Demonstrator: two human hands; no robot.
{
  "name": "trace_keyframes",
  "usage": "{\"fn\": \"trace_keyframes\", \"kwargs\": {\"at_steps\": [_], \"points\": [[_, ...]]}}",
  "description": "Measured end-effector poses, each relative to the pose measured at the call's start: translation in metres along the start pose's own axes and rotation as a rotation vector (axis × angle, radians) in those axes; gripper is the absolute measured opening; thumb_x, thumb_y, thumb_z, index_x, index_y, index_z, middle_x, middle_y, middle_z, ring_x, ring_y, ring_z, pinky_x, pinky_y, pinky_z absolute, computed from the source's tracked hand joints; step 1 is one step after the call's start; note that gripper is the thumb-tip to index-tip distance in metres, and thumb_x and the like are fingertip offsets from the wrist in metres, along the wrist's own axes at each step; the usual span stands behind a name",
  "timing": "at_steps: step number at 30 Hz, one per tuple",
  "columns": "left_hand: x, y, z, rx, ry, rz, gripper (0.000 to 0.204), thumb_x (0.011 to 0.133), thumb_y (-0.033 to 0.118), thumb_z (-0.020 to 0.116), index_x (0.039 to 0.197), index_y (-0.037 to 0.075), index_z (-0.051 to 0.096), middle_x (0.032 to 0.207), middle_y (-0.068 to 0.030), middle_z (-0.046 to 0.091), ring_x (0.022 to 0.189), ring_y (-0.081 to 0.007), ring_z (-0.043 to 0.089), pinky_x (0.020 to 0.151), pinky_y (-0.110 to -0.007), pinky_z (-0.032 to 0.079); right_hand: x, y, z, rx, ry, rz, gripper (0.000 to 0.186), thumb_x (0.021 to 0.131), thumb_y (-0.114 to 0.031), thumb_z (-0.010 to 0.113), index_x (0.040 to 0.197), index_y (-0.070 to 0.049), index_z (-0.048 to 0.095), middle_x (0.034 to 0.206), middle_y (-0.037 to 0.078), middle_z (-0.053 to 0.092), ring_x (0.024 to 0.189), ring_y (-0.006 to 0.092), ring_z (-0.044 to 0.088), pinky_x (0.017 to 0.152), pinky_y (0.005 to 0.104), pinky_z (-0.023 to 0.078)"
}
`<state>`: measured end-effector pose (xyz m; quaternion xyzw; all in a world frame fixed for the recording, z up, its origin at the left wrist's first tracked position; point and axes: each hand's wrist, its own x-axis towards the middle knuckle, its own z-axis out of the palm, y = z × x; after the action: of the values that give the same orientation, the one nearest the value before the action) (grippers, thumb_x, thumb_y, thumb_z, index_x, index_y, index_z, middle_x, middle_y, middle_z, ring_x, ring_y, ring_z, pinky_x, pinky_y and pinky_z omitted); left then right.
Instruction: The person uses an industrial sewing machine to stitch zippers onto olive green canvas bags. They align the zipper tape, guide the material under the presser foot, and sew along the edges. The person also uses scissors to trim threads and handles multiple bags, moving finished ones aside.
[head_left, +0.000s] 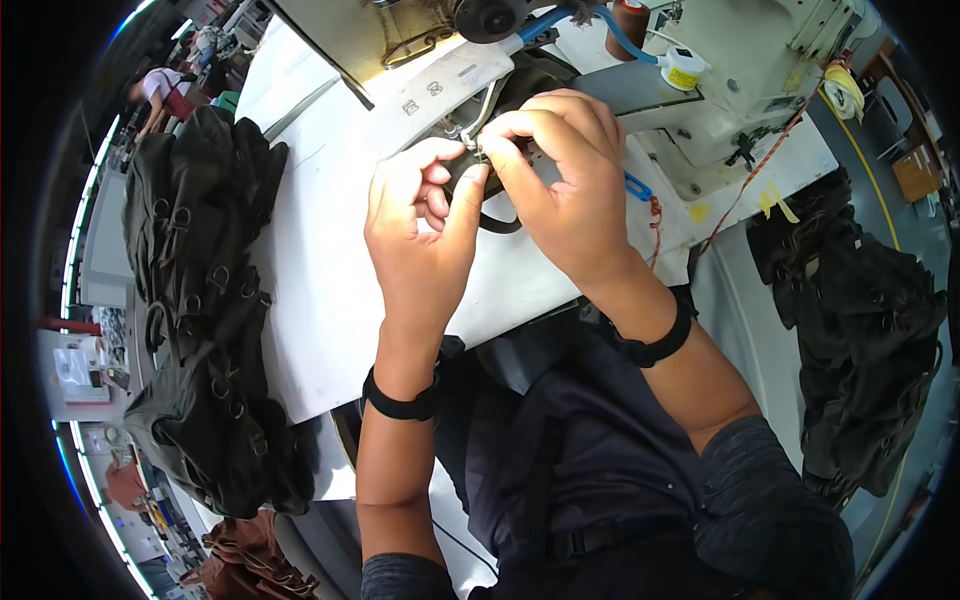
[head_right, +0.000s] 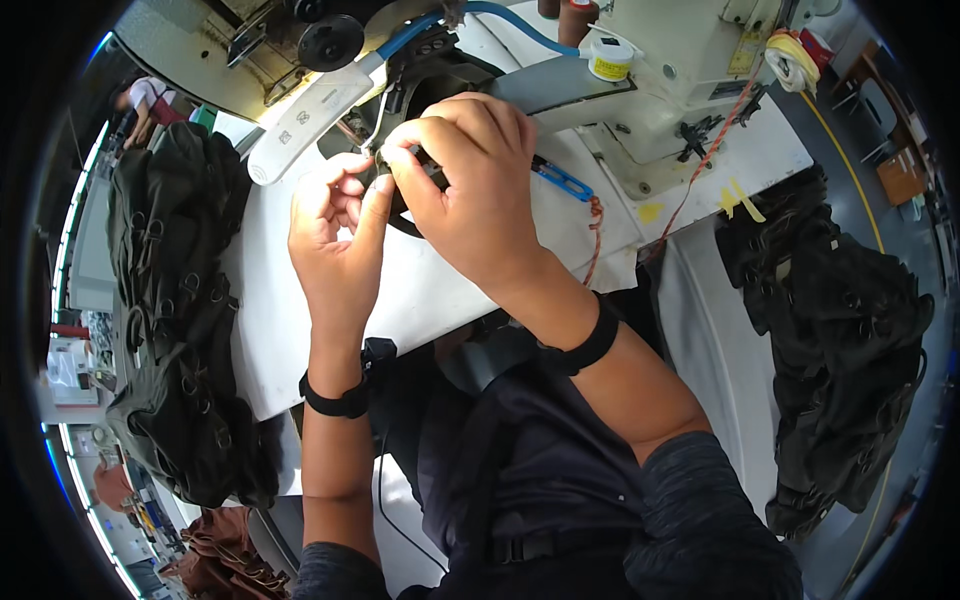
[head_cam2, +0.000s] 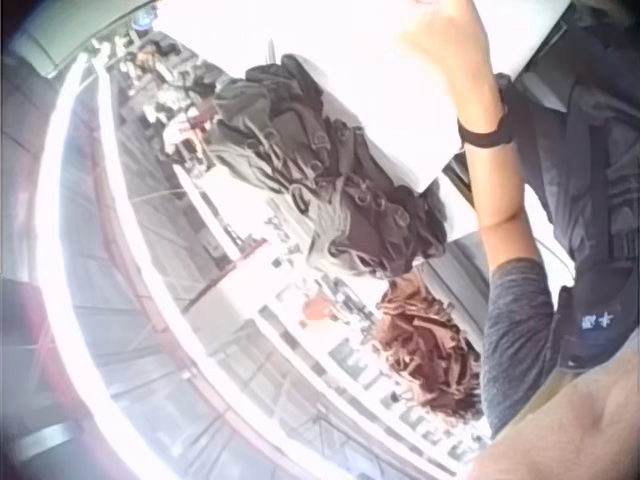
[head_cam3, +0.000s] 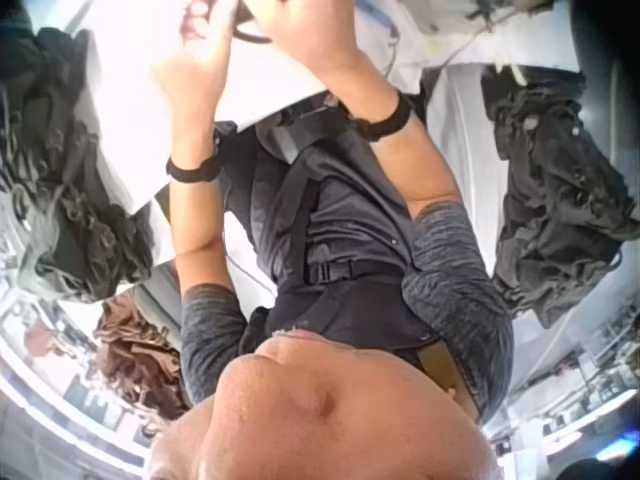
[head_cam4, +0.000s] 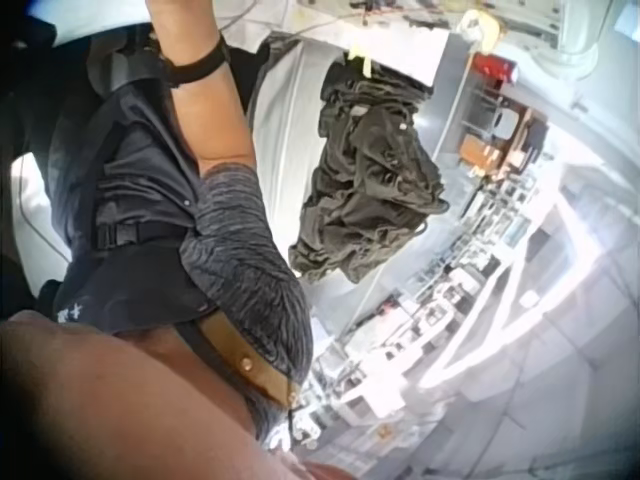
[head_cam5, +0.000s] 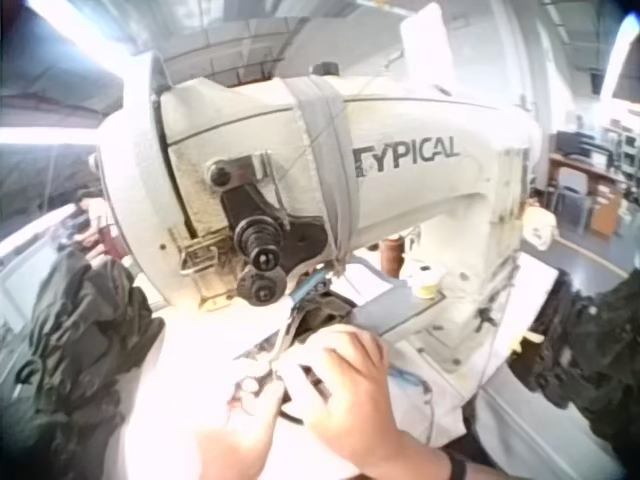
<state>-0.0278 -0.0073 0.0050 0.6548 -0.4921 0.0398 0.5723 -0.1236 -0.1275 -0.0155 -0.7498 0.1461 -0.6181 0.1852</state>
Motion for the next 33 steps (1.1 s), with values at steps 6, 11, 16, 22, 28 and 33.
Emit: {"fn": "trace_keyframes", "kwargs": {"at_steps": [6,11,16,22,28,33], "points": [[0.001,-0.001,0.003,0.061,0.028,0.112,0.025,0.088,-0.001,0.081,0.112,0.005,0.077,0.091,-0.0014,0.062,0.067,-0.0067,0.049,0.059,-0.022,0.041,0.002,-0.010,-0.013,0.146,-0.122,-0.011,0.010,0.083,-0.013,0.077,0.092,-0.012,0.073,0.099,0.001,0.069,0.107,0.0247,0.061,0.098,0.0424,0.038],[0.003,-0.003,-0.015,0.247,0.117,0.124,0.014,0.086,0.001,0.083,0.100,0.003,0.081,0.080,-0.0018,0.063,0.066,-0.0076,0.051,0.059,-0.023,0.042,0.003,0.007,-0.017,-0.021,-0.022,-0.031,0.010,0.083,-0.011,0.077,0.092,-0.013,0.072,0.099,0.001,0.068,0.105,0.0254,0.060,0.099,0.0423,0.038],[0.007,-0.025,-0.041,0.293,0.103,-0.091,0.009,0.092,0.006,0.079,0.099,0.001,0.078,0.093,-0.0063,0.068,0.077,-0.0119,0.059,0.068,-0.026,0.048,0.015,0.024,-0.007,-0.248,0.057,-0.051,0.010,0.083,-0.010,0.076,0.090,-0.013,0.069,0.099,0.001,0.065,0.103,0.0266,0.059,0.099,0.0445,0.038],[-0.004,0.006,-0.016,0.451,0.053,0.391,0.027,0.086,0.001,0.082,0.107,0.001,0.066,0.102,-0.0107,0.067,0.092,-0.0262,0.065,0.080,-0.035,0.053,0.024,0.028,-0.011,-0.219,0.078,-0.054,0.011,0.082,-0.010,0.076,0.090,-0.014,0.069,0.102,0.002,0.065,0.106,0.0276,0.058,0.100,0.0443,0.038],[-0.006,-0.003,-0.007,0.184,0.075,0.083,0.020,0.094,-0.002,0.074,0.113,0.000,0.068,0.110,-0.0096,0.069,0.101,-0.0176,0.069,0.088,-0.032,0.059,0.015,0.000,-0.014,-0.037,-0.066,-0.067,0.013,0.079,-0.014,0.078,0.092,-0.013,0.075,0.108,0.004,0.063,0.115,0.0292,0.056,0.100,0.0453,0.038],[-0.009,-0.004,0.003,0.043,0.058,0.012,0.017,0.094,-0.004,0.071,0.110,-0.002,0.064,0.107,-0.0109,0.067,0.098,-0.0187,0.069,0.082,-0.034,0.064,0.000,-0.017,0.010,-0.163,-0.093,0.002,0.015,0.081,-0.017,0.076,0.088,-0.005,0.072,0.110,0.007,0.063,0.121,0.0311,0.055,0.113,0.0569,0.033]]}}
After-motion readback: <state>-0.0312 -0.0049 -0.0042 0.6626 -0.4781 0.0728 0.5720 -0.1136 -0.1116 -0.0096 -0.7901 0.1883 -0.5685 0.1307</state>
